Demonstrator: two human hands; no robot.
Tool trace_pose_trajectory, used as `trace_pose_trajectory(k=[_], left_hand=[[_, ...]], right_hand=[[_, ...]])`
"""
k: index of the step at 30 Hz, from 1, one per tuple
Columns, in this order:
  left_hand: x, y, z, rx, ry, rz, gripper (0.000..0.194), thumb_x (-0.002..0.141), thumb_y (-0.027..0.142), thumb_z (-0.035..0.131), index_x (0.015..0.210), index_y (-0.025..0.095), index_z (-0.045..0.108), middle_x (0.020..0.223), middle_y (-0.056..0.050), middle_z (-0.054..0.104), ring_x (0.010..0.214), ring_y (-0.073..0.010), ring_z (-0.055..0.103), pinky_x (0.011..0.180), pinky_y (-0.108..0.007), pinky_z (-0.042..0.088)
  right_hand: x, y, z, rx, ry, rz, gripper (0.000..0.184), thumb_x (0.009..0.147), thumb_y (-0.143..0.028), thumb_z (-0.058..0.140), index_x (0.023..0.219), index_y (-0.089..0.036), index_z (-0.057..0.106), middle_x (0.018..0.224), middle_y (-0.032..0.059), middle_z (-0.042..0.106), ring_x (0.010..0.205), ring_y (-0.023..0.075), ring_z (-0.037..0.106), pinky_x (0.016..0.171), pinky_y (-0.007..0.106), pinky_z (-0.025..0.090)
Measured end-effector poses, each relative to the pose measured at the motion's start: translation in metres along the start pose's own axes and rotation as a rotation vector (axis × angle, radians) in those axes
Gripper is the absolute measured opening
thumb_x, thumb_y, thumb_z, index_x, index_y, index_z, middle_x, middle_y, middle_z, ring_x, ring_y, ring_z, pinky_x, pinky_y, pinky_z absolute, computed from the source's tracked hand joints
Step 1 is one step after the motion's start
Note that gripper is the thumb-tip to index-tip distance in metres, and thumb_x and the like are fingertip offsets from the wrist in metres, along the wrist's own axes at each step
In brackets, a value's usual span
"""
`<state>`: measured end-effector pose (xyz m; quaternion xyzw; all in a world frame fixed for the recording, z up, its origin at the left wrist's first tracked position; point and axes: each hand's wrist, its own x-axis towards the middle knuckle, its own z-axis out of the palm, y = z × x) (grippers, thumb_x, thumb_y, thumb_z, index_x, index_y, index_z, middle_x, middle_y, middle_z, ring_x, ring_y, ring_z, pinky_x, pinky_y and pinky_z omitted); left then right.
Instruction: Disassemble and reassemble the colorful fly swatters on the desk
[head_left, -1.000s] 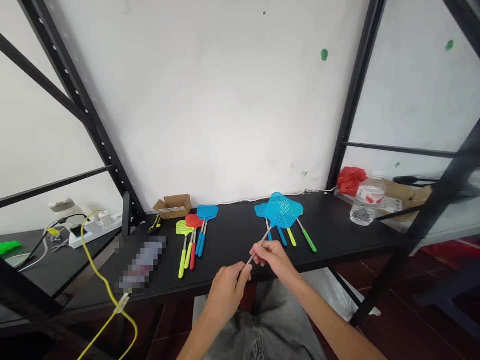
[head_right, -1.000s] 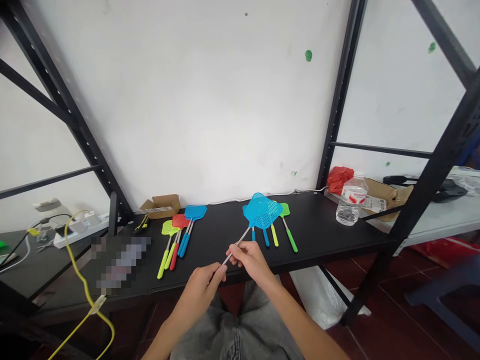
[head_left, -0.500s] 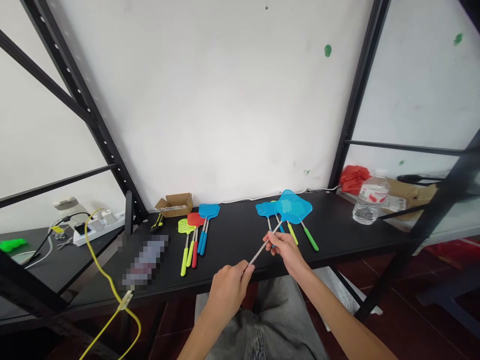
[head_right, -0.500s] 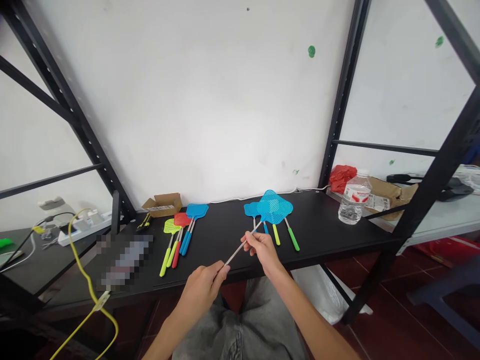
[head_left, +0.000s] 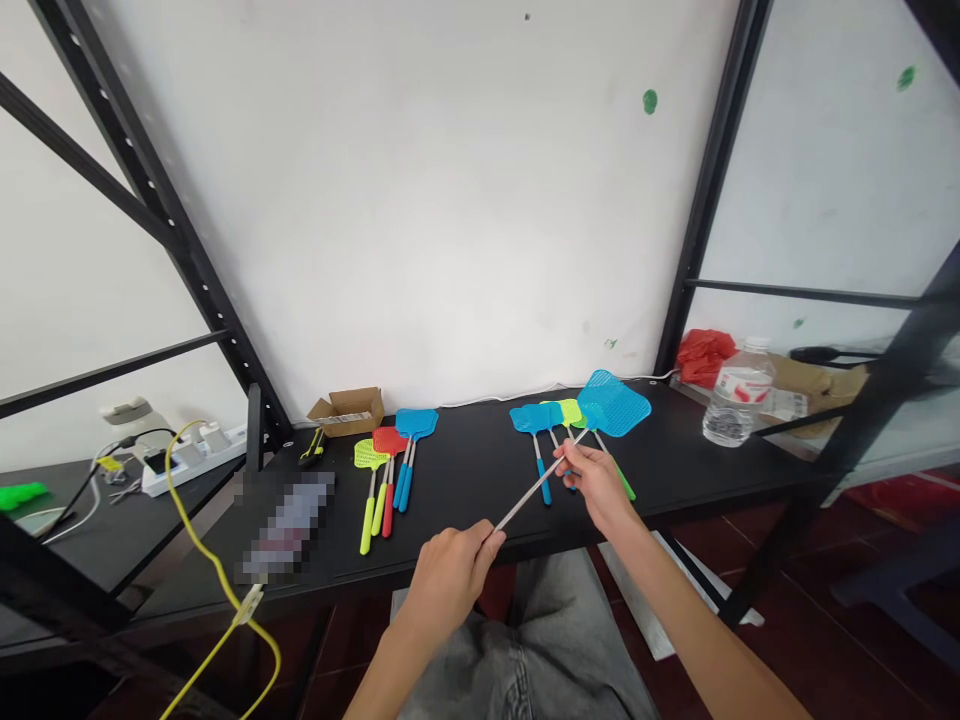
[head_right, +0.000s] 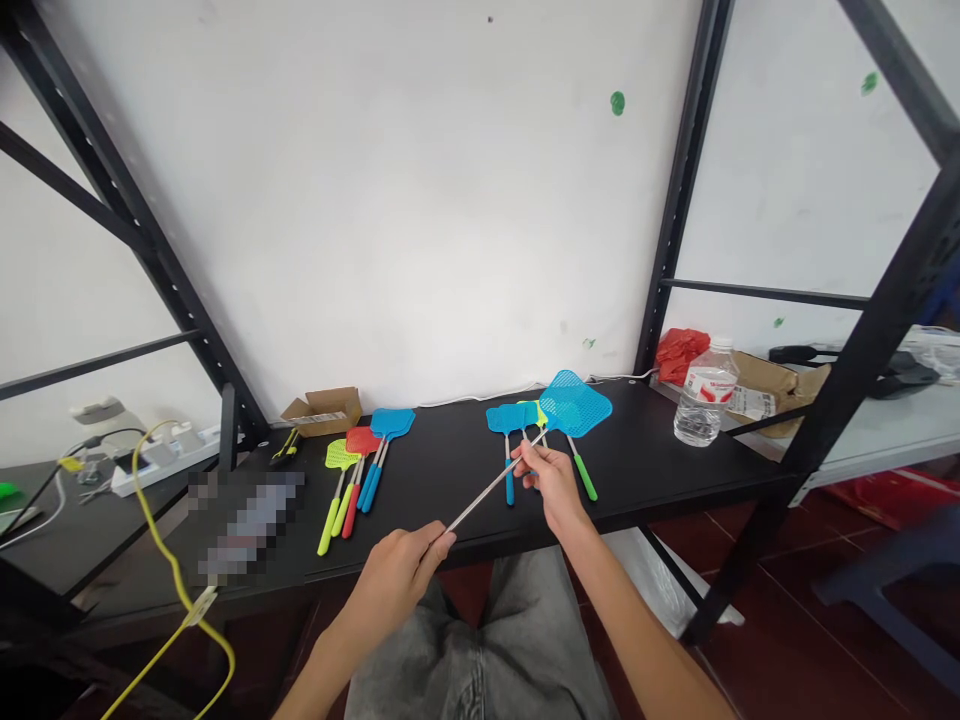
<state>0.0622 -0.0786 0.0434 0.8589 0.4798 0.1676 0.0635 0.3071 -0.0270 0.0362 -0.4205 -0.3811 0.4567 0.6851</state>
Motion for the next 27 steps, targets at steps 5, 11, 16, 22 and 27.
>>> trace_pose_trajectory(k=[5,11,16,22,27], left_hand=[[0.000,0.001,-0.003,-0.010,-0.023,0.039,0.040,0.104,0.042,0.027,0.080,0.023,0.053,0.062,0.000,0.056,0.059,-0.0174,0.051,0.055,-0.029,0.020],[-0.001,-0.001,-0.007,0.004,-0.027,0.020,0.040,0.103,0.042,0.029,0.077,0.022,0.052,0.063,0.000,0.055,0.059,-0.0172,0.052,0.055,-0.028,0.020],[-0.002,-0.002,-0.011,-0.008,-0.006,0.001,0.039,0.103,0.041,0.029,0.076,0.022,0.051,0.062,0.000,0.053,0.058,-0.0169,0.050,0.055,-0.028,0.019],[0.000,0.003,-0.007,-0.064,0.026,-0.013,0.038,0.103,0.041,0.028,0.076,0.022,0.048,0.057,0.002,0.046,0.053,-0.0158,0.045,0.054,-0.028,0.018],[0.000,0.002,-0.005,-0.097,0.041,-0.010,0.037,0.103,0.041,0.029,0.078,0.023,0.051,0.059,0.003,0.048,0.054,-0.0158,0.044,0.055,-0.027,0.020]], right_hand=[[0.009,-0.013,-0.020,0.056,0.090,-0.028,0.042,0.063,-0.053,0.084,0.071,-0.014,0.072,0.059,0.0039,0.056,0.059,0.0145,0.052,0.049,0.026,0.036],[0.007,-0.011,-0.019,0.063,0.069,-0.016,0.041,0.066,-0.054,0.082,0.074,-0.014,0.072,0.061,0.0033,0.054,0.058,0.0153,0.053,0.048,0.026,0.036],[0.001,-0.008,-0.007,0.072,-0.023,-0.008,0.042,0.071,-0.055,0.078,0.085,-0.016,0.071,0.064,0.0014,0.055,0.057,0.0140,0.052,0.048,0.026,0.036],[-0.019,0.003,0.020,-0.045,-0.249,0.043,0.047,0.077,-0.061,0.070,0.080,-0.015,0.070,0.061,0.0011,0.056,0.054,0.0122,0.052,0.048,0.024,0.035],[-0.041,0.015,0.042,-0.133,-0.550,0.103,0.046,0.086,-0.059,0.061,0.086,-0.015,0.070,0.067,0.0026,0.061,0.059,0.0122,0.056,0.051,0.023,0.038]])
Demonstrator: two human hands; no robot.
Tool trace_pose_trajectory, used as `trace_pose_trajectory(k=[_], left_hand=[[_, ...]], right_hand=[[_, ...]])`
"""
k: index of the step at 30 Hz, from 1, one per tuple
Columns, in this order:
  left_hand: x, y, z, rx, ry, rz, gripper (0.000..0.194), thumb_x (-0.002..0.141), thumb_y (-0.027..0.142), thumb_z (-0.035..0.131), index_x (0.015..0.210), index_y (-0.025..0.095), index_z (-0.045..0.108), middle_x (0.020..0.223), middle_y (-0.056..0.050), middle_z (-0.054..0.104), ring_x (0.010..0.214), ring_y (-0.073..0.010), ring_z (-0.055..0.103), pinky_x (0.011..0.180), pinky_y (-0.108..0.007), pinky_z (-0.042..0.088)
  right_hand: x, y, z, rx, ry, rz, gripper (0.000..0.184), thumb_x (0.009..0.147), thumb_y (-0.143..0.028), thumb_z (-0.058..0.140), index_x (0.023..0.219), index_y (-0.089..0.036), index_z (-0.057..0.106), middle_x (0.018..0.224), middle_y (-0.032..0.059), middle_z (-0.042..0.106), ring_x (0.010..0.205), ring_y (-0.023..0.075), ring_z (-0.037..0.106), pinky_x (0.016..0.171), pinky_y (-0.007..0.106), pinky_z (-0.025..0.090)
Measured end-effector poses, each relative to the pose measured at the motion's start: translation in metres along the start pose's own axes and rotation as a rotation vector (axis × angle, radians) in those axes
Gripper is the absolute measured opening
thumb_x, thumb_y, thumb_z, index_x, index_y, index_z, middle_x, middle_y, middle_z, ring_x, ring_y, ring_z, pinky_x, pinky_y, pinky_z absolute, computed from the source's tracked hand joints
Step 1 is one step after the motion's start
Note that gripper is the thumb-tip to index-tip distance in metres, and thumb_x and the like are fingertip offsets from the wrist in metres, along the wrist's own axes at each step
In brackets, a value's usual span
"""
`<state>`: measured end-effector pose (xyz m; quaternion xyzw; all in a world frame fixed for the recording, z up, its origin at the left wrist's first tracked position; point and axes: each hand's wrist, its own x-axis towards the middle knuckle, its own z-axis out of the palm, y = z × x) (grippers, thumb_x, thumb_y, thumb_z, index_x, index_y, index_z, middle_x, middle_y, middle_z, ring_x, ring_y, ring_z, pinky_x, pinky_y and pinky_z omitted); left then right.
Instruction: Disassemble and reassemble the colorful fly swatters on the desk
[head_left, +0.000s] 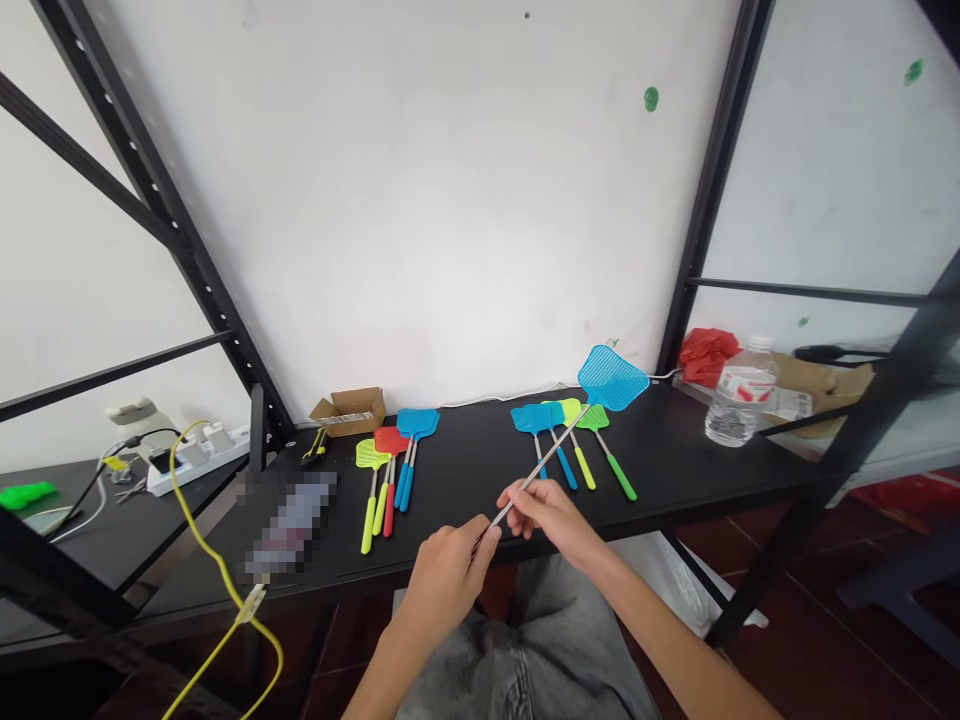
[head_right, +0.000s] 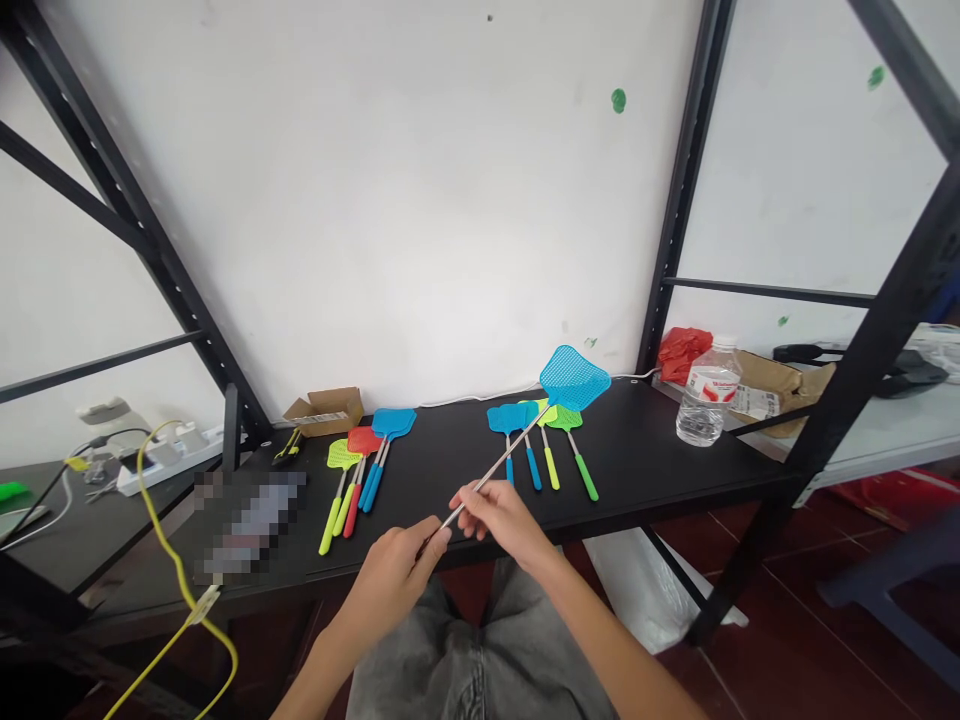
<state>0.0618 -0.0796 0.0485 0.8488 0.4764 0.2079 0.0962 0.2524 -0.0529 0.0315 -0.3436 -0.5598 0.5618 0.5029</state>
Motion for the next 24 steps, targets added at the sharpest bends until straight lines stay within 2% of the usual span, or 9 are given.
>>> trace_pose_trajectory(k=[3,11,17,24], left_hand=[[-0.001,0.000,0.000,-0.024,-0.012,0.009,0.039,0.103,0.041,0.028,0.082,0.023,0.055,0.060,0.002,0.051,0.054,-0.0160,0.046,0.055,-0.027,0.020],[0.002,0.002,0.002,0.044,0.002,0.011,0.038,0.103,0.039,0.028,0.079,0.023,0.052,0.060,0.001,0.051,0.054,-0.0163,0.049,0.054,-0.029,0.019],[0.002,-0.002,0.005,0.136,0.007,0.011,0.037,0.104,0.039,0.027,0.080,0.023,0.050,0.061,0.001,0.053,0.056,-0.0173,0.052,0.053,-0.029,0.017],[0.004,-0.001,0.005,0.140,0.008,0.012,0.037,0.104,0.039,0.026,0.081,0.023,0.049,0.060,0.001,0.052,0.055,-0.0170,0.051,0.053,-0.028,0.017]], right_hand=[[-0.002,0.001,0.006,-0.035,-0.109,0.011,0.047,0.088,-0.059,0.057,0.087,-0.015,0.071,0.068,0.0032,0.062,0.062,0.0132,0.058,0.054,0.024,0.040],[0.000,-0.001,-0.002,-0.050,0.037,-0.015,0.046,0.087,-0.059,0.060,0.080,-0.015,0.072,0.067,0.0042,0.062,0.063,0.0145,0.057,0.053,0.025,0.038],[0.003,0.002,-0.004,-0.046,0.059,-0.014,0.046,0.086,-0.058,0.061,0.079,-0.014,0.072,0.067,0.0047,0.061,0.063,0.0145,0.057,0.053,0.025,0.036],[0.005,-0.001,-0.010,-0.038,0.109,-0.015,0.045,0.086,-0.058,0.063,0.078,-0.014,0.072,0.067,0.0054,0.063,0.063,0.0142,0.056,0.053,0.025,0.036]])
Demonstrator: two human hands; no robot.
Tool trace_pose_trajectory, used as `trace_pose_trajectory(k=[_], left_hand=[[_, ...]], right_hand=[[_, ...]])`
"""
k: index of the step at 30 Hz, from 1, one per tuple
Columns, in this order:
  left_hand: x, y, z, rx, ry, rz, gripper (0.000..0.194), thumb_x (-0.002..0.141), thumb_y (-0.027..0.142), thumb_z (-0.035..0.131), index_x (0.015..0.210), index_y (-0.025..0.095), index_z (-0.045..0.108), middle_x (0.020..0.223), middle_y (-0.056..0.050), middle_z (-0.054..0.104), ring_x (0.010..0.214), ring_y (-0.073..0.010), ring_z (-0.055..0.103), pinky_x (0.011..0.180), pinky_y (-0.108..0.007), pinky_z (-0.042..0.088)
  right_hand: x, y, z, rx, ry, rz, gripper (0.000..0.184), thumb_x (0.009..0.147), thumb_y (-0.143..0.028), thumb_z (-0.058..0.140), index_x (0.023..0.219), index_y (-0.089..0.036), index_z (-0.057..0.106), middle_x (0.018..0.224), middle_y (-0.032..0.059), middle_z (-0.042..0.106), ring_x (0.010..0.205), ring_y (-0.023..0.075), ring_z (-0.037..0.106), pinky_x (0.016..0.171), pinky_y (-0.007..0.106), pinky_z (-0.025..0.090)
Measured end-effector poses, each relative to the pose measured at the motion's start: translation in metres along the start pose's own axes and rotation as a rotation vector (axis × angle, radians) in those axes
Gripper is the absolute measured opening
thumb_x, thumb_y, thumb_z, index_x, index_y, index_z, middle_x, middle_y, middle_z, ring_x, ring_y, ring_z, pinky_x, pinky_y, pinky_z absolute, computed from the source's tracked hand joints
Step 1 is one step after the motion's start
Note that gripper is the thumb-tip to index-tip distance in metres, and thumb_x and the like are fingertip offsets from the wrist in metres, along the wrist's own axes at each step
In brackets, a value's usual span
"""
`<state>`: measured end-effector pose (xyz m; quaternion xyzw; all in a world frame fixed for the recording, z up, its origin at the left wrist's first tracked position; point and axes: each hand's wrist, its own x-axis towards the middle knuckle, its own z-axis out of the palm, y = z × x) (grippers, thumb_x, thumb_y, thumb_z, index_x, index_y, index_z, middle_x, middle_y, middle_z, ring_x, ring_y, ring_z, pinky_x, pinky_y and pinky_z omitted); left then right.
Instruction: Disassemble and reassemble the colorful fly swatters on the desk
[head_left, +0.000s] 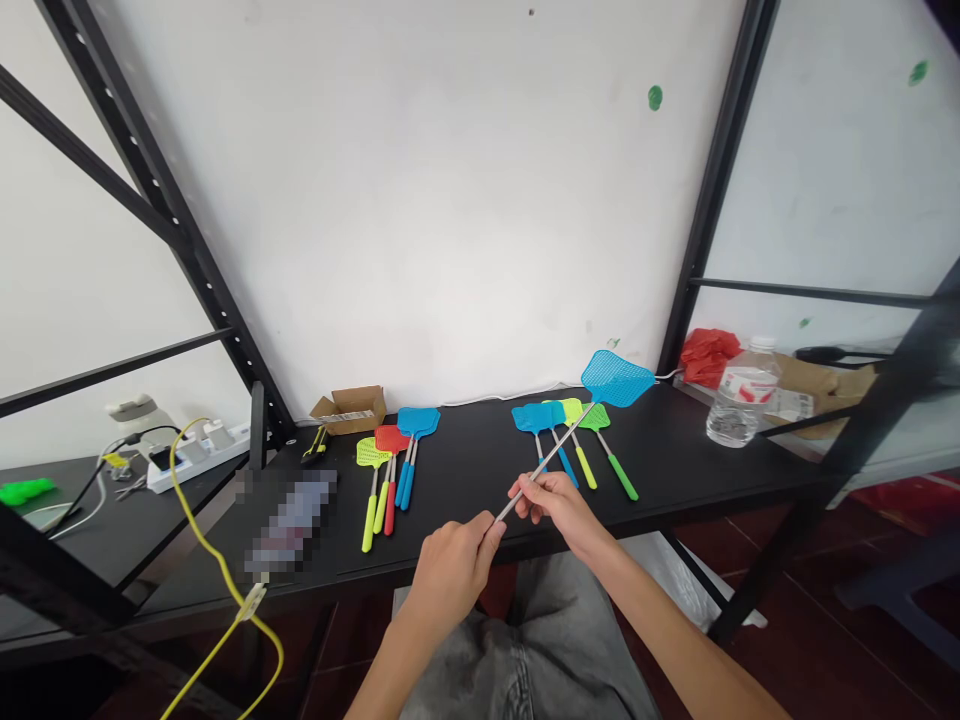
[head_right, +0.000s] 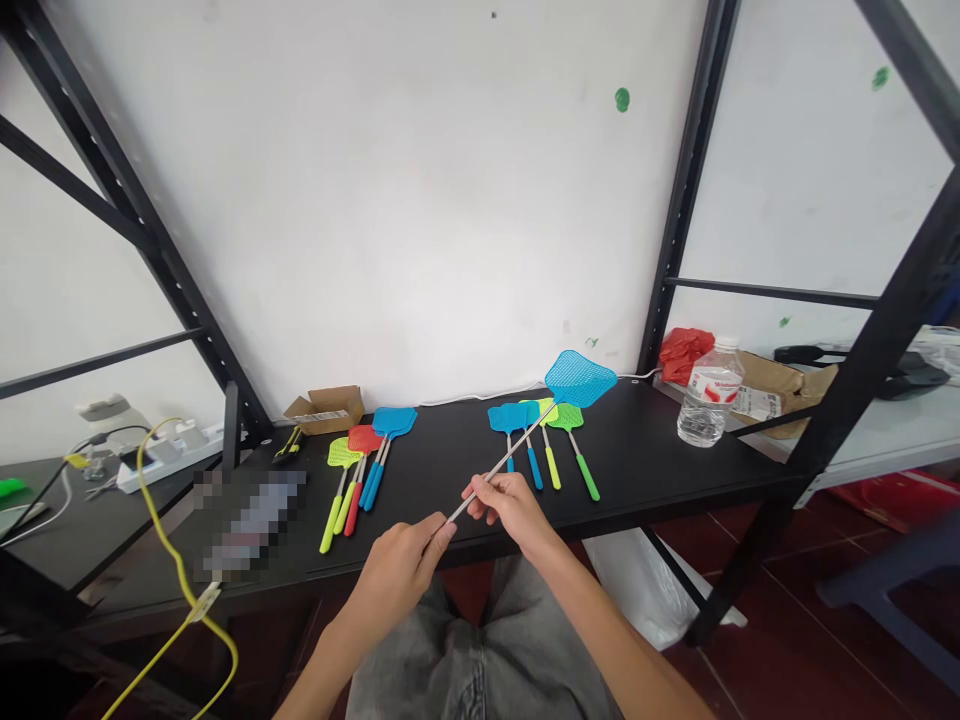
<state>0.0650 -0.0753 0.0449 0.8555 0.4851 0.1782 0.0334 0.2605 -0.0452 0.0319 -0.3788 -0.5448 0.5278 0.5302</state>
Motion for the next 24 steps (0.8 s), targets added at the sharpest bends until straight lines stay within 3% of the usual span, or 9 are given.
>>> trace_pose_trajectory(k=[10,24], left_hand=[[0.000,0.002,-0.003,-0.029,0.008,-0.004,0.037,0.104,0.038,0.026,0.077,0.022,0.046,0.058,0.002,0.047,0.053,-0.0154,0.047,0.053,-0.028,0.017],[-0.001,-0.005,-0.011,-0.047,-0.062,-0.010,0.041,0.103,0.043,0.027,0.078,0.022,0.051,0.062,0.000,0.052,0.060,-0.0172,0.050,0.056,-0.029,0.018]], right_hand=[[0.002,0.002,-0.004,0.038,0.112,-0.026,0.048,0.082,-0.061,0.065,0.074,-0.015,0.073,0.063,0.0051,0.061,0.059,0.0141,0.055,0.052,0.025,0.035],[0.012,-0.001,-0.033,0.098,0.305,-0.032,0.048,0.073,-0.062,0.073,0.073,-0.014,0.074,0.061,0.0055,0.059,0.059,0.0140,0.052,0.049,0.025,0.036]])
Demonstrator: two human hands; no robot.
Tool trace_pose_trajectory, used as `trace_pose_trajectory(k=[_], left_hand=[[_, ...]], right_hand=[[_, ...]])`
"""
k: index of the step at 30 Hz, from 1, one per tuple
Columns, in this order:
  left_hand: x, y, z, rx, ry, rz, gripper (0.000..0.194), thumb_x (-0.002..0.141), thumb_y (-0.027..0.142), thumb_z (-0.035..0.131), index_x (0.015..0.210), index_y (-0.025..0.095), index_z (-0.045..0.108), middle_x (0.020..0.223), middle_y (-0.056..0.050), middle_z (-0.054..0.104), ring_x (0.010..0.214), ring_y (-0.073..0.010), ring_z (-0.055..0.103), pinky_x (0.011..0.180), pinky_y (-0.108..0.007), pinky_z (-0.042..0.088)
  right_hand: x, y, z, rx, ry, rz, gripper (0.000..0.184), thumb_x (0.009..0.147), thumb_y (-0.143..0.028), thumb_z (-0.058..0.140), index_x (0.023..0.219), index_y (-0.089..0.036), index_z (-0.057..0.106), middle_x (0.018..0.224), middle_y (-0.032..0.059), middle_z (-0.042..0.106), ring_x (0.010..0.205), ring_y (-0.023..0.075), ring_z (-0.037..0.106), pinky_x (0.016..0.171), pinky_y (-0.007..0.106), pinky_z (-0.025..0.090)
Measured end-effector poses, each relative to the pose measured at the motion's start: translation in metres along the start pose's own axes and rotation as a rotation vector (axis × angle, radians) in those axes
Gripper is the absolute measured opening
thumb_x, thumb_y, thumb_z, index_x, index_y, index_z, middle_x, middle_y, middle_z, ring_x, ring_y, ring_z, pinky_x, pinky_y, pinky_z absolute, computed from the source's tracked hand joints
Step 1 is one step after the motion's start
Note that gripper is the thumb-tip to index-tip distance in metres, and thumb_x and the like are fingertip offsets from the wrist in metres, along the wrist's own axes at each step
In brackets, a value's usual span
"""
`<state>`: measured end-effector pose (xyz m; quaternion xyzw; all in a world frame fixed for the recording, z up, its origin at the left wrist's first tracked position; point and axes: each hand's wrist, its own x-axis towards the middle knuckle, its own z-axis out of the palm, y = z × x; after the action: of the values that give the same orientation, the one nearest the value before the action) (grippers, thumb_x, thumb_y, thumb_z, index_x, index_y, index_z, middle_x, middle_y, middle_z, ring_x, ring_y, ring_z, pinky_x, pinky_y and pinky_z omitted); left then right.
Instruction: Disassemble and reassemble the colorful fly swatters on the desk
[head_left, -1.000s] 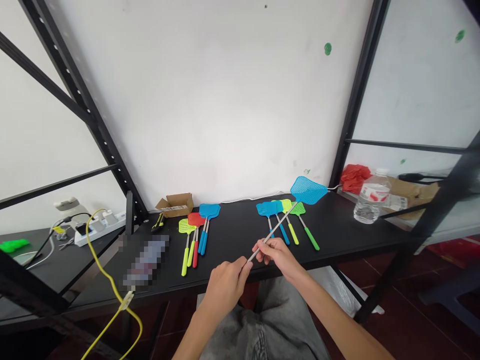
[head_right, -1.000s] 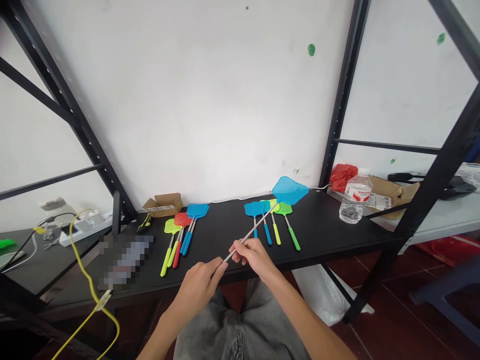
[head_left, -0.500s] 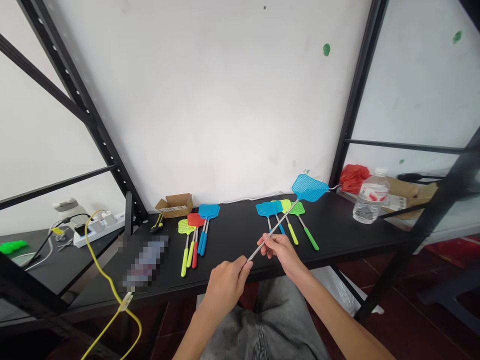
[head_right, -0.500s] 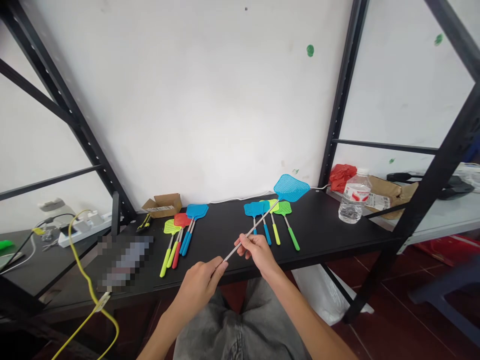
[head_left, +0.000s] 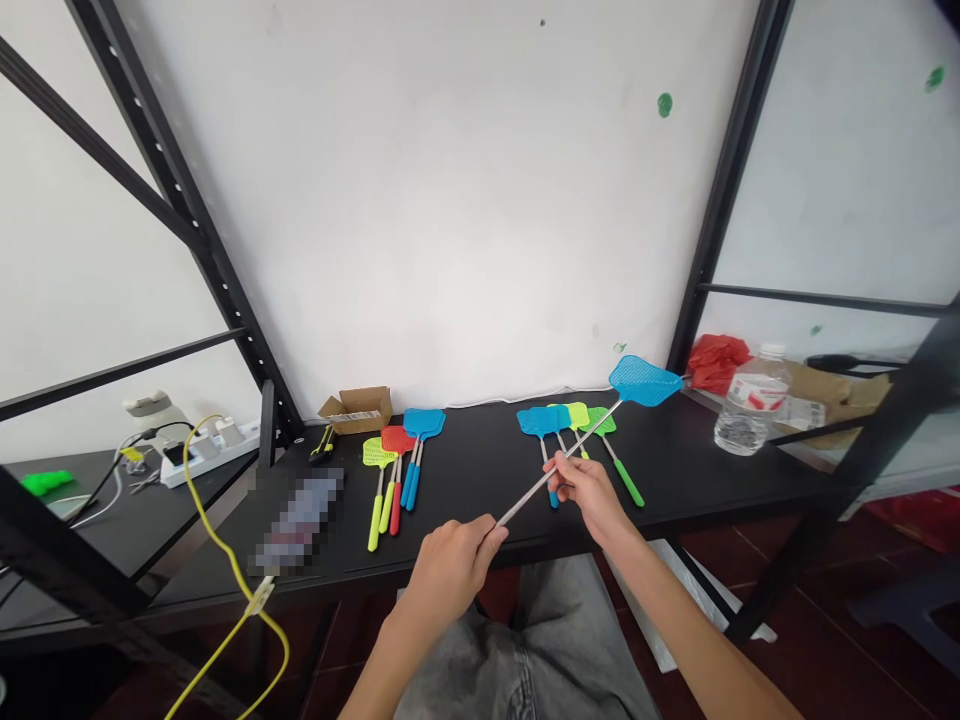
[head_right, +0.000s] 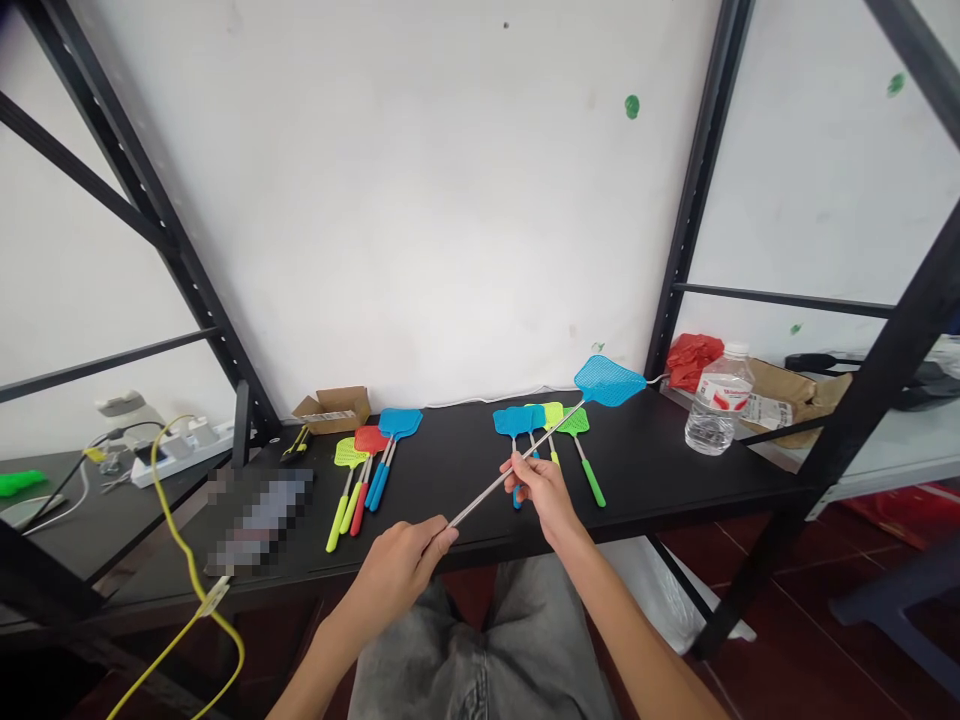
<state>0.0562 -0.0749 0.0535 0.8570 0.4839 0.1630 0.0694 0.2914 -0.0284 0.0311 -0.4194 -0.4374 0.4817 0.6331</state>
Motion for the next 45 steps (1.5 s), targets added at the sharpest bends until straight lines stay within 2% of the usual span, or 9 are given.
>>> trace_pose_trajectory(k=[6,11,19,22,25,28,33,39,45], left_hand=[[-0.007,-0.009,-0.019,-0.118,-0.085,0.002,0.044,0.102,0.047,0.027,0.074,0.022,0.050,0.067,0.001,0.055,0.064,-0.0163,0.048,0.060,-0.028,0.024],[-0.011,-0.024,-0.031,-0.199,-0.139,0.001,0.045,0.100,0.050,0.030,0.070,0.021,0.047,0.065,0.002,0.050,0.066,-0.0157,0.046,0.062,-0.027,0.027],[-0.018,-0.061,-0.052,-0.460,-0.336,-0.080,0.048,0.095,0.060,0.036,0.070,0.020,0.042,0.061,0.005,0.035,0.058,-0.0119,0.034,0.054,-0.023,0.027],[-0.020,-0.076,-0.054,-0.553,-0.401,-0.151,0.049,0.092,0.064,0.039,0.072,0.020,0.045,0.058,0.007,0.029,0.052,-0.0104,0.028,0.048,-0.022,0.024],[-0.023,-0.092,-0.054,-0.593,-0.447,-0.200,0.050,0.090,0.067,0.040,0.074,0.020,0.046,0.055,0.008,0.030,0.047,-0.0095,0.027,0.043,-0.022,0.024],[-0.028,-0.108,-0.056,-0.612,-0.462,-0.202,0.051,0.089,0.067,0.042,0.075,0.019,0.049,0.056,0.007,0.035,0.046,-0.0090,0.030,0.043,-0.021,0.025],[-0.037,-0.124,-0.065,-0.646,-0.449,-0.229,0.049,0.089,0.064,0.046,0.076,0.017,0.055,0.055,0.006,0.036,0.048,-0.0088,0.028,0.047,-0.022,0.020],[-0.040,-0.128,-0.070,-0.687,-0.413,-0.232,0.044,0.086,0.059,0.055,0.075,0.017,0.061,0.052,0.005,0.041,0.049,-0.0102,0.030,0.049,-0.022,0.022],[-0.041,-0.128,-0.073,-0.588,-0.306,-0.249,0.038,0.086,0.054,0.057,0.072,0.019,0.063,0.057,0.001,0.053,0.055,-0.0141,0.046,0.054,-0.021,0.032]], right_hand=[[0.010,-0.006,-0.024,0.073,0.121,-0.011,0.045,0.069,-0.059,0.078,0.074,-0.014,0.075,0.062,0.0056,0.060,0.061,0.0141,0.054,0.049,0.023,0.037],[0.015,-0.013,-0.040,0.149,0.189,-0.014,0.044,0.063,-0.056,0.084,0.072,-0.014,0.074,0.062,0.0050,0.058,0.062,0.0139,0.053,0.048,0.022,0.039],[0.018,-0.020,-0.059,0.208,0.257,-0.032,0.042,0.056,-0.050,0.089,0.071,-0.014,0.075,0.063,0.0030,0.057,0.064,0.0130,0.054,0.049,0.021,0.040],[0.019,-0.018,-0.060,0.198,0.250,-0.028,0.041,0.058,-0.051,0.088,0.072,-0.014,0.075,0.064,0.0036,0.058,0.065,0.0135,0.054,0.050,0.021,0.040],[0.020,-0.017,-0.058,0.184,0.238,-0.026,0.042,0.061,-0.052,0.087,0.074,-0.014,0.075,0.064,0.0042,0.059,0.065,0.0137,0.054,0.050,0.021,0.040],[0.020,-0.017,-0.057,0.170,0.240,-0.040,0.041,0.061,-0.052,0.086,0.074,-0.014,0.075,0.064,0.0044,0.060,0.065,0.0140,0.055,0.050,0.022,0.040],[0.019,-0.019,-0.057,0.156,0.244,-0.067,0.039,0.063,-0.051,0.086,0.074,-0.015,0.074,0.065,0.0048,0.061,0.064,0.0160,0.057,0.049,0.025,0.039],[0.017,-0.018,-0.055,0.144,0.258,-0.076,0.039,0.063,-0.052,0.084,0.073,-0.016,0.073,0.065,0.0052,0.061,0.064,0.0174,0.058,0.049,0.026,0.039],[0.014,-0.020,-0.055,0.182,0.235,-0.045,0.039,0.066,-0.052,0.084,0.081,-0.016,0.075,0.069,0.0048,0.063,0.066,0.0163,0.058,0.050,0.024,0.040]])
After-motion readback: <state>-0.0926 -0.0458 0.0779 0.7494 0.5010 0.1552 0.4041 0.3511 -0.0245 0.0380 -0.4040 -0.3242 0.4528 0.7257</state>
